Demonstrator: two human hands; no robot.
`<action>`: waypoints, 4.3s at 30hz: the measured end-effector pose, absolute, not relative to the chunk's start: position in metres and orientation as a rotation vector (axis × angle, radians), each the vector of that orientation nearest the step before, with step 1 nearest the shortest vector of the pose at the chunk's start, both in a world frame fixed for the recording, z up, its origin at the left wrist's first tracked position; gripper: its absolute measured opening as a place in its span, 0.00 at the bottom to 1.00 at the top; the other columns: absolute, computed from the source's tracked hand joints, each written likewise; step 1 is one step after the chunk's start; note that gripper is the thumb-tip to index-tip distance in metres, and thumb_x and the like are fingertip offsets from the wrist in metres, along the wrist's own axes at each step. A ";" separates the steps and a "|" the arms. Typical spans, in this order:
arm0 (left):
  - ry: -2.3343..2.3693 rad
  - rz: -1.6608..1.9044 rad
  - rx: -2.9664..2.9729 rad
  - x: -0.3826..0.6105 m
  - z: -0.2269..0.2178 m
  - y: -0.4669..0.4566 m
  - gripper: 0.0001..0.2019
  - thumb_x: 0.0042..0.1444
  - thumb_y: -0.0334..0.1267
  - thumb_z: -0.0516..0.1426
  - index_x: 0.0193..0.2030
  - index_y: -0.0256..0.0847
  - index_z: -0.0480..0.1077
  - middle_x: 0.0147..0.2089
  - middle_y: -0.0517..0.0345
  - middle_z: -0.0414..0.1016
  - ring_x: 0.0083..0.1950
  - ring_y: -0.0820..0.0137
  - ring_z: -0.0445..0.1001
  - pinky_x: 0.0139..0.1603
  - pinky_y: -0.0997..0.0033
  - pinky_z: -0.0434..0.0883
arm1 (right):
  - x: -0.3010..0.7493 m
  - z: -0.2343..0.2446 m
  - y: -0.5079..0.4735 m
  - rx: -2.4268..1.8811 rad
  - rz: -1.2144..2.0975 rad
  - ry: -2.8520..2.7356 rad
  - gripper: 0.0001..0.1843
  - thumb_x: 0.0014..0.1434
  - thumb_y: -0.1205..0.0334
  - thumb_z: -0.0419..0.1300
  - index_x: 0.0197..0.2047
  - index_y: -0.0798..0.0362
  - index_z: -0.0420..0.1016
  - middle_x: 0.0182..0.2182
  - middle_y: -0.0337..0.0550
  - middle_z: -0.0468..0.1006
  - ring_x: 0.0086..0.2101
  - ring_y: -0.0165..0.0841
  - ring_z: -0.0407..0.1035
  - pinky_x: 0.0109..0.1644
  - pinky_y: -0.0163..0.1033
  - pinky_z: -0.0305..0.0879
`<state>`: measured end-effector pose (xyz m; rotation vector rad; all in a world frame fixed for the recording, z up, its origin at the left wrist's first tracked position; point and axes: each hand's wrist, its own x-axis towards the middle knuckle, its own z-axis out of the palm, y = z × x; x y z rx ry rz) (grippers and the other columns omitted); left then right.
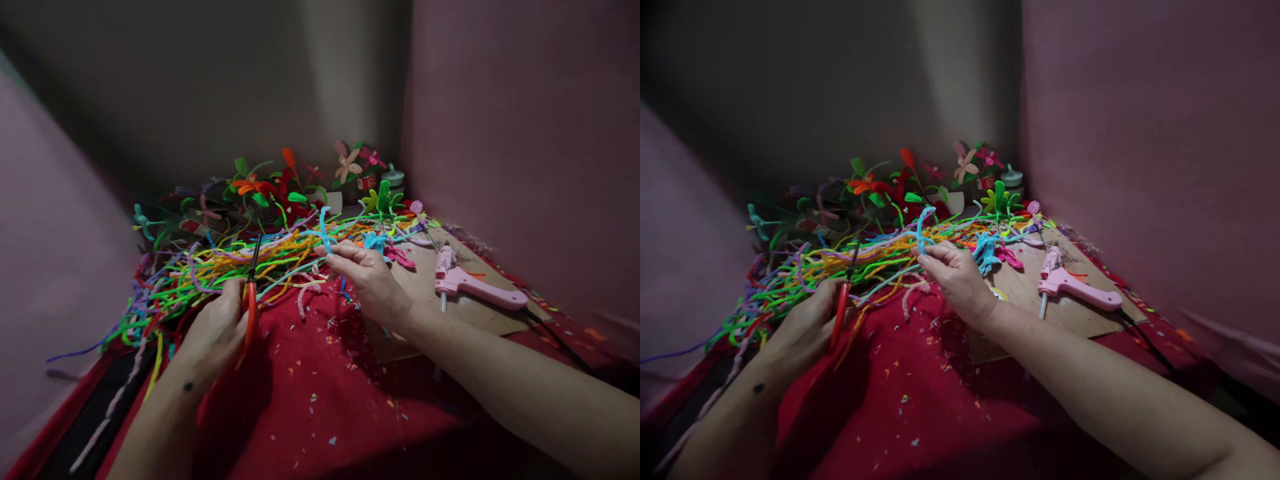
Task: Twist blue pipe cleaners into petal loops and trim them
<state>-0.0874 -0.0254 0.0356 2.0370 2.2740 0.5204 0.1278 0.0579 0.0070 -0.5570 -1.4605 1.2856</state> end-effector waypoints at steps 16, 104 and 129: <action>2.037 0.311 2.248 -0.037 0.004 -0.032 0.23 0.56 0.34 0.45 0.60 0.36 0.50 0.42 0.43 0.75 0.39 0.57 0.76 0.36 0.63 0.67 | 0.121 0.006 0.056 -0.508 1.587 -1.097 0.08 0.48 0.60 0.63 0.28 0.55 0.70 0.22 0.35 0.72 0.23 0.26 0.68 0.30 0.35 0.68; 1.648 1.480 1.468 -0.006 0.026 -0.032 0.18 0.49 0.38 0.61 0.45 0.39 0.62 0.33 0.63 0.71 0.32 0.73 0.72 0.34 0.74 0.70 | 0.112 -0.015 0.022 -0.627 1.160 -1.658 0.01 0.52 0.67 0.57 0.29 0.52 0.68 0.25 0.36 0.70 0.28 0.27 0.65 0.33 0.34 0.62; 1.635 1.358 1.626 -0.014 0.027 -0.036 0.21 0.48 0.39 0.61 0.48 0.39 0.63 0.31 0.63 0.71 0.29 0.75 0.70 0.31 0.75 0.69 | 0.112 -0.005 0.033 -0.478 1.849 -1.245 0.04 0.45 0.65 0.64 0.23 0.57 0.74 0.21 0.36 0.73 0.23 0.25 0.65 0.30 0.33 0.62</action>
